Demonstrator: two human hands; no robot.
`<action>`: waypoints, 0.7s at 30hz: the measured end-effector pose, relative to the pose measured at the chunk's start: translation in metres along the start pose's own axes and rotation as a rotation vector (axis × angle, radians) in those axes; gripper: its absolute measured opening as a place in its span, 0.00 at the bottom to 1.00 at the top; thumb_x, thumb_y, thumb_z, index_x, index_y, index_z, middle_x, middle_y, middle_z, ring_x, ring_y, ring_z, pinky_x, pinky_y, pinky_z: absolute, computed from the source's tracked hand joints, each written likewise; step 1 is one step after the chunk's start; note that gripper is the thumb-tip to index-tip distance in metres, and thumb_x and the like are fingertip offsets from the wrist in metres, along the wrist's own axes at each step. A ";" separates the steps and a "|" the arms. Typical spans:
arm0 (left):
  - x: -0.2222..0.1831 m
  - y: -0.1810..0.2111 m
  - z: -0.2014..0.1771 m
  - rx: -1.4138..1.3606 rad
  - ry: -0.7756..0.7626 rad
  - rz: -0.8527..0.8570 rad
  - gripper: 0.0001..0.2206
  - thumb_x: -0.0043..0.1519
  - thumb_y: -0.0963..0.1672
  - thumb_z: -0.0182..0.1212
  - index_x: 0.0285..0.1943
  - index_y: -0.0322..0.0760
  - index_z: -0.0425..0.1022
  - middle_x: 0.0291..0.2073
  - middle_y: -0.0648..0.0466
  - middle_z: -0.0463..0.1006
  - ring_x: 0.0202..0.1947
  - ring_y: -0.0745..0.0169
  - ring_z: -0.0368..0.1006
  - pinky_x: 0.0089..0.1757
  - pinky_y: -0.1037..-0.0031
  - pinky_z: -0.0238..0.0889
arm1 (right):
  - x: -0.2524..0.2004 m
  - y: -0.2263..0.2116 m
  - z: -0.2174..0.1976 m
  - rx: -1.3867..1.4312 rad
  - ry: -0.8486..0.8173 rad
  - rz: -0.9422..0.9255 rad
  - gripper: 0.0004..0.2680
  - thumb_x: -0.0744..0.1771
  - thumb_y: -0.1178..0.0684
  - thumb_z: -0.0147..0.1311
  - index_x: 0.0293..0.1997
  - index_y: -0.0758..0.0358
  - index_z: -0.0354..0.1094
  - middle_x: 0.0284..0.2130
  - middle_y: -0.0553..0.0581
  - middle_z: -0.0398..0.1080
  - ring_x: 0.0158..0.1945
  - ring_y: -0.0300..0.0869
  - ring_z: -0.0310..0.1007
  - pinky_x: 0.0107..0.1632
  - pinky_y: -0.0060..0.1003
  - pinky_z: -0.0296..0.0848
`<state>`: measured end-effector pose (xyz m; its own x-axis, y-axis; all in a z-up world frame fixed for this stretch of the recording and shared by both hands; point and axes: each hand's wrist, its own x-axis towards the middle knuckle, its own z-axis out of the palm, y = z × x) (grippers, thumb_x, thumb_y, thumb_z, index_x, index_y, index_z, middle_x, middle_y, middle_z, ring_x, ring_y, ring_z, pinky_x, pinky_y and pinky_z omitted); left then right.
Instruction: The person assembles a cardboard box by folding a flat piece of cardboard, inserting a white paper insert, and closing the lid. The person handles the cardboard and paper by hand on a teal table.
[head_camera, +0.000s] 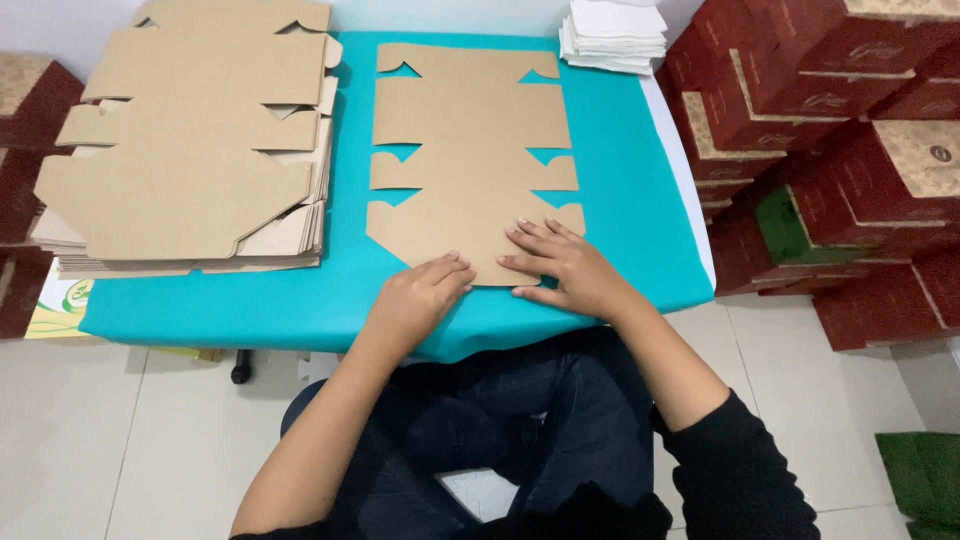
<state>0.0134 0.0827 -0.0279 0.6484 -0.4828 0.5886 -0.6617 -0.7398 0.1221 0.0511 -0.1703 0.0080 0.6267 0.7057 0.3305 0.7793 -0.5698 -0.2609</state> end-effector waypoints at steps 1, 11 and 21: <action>0.001 0.002 -0.001 -0.006 -0.008 0.000 0.06 0.63 0.45 0.55 0.44 0.45 0.76 0.41 0.59 0.78 0.50 0.63 0.73 0.45 0.74 0.68 | 0.000 0.001 0.003 0.006 -0.002 0.008 0.14 0.63 0.42 0.57 0.53 0.42 0.70 0.58 0.49 0.64 0.64 0.46 0.58 0.66 0.49 0.52; 0.015 -0.013 -0.006 -0.274 -0.054 -0.232 0.04 0.59 0.48 0.61 0.34 0.49 0.77 0.28 0.63 0.75 0.39 0.64 0.73 0.43 0.73 0.66 | 0.003 0.002 0.022 -0.010 0.178 0.030 0.05 0.67 0.47 0.52 0.37 0.51 0.72 0.40 0.44 0.73 0.53 0.40 0.70 0.56 0.40 0.68; 0.017 -0.014 -0.017 -0.149 -0.201 -0.568 0.10 0.58 0.50 0.63 0.45 0.51 0.73 0.34 0.63 0.65 0.43 0.62 0.63 0.46 0.68 0.52 | 0.013 -0.001 0.030 -0.043 0.055 0.287 0.09 0.65 0.51 0.55 0.47 0.55 0.66 0.47 0.48 0.66 0.56 0.42 0.64 0.58 0.42 0.61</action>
<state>0.0275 0.0930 -0.0056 0.9633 -0.1222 0.2391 -0.2285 -0.8408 0.4908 0.0588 -0.1480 -0.0143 0.8195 0.4899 0.2974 0.5685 -0.7609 -0.3128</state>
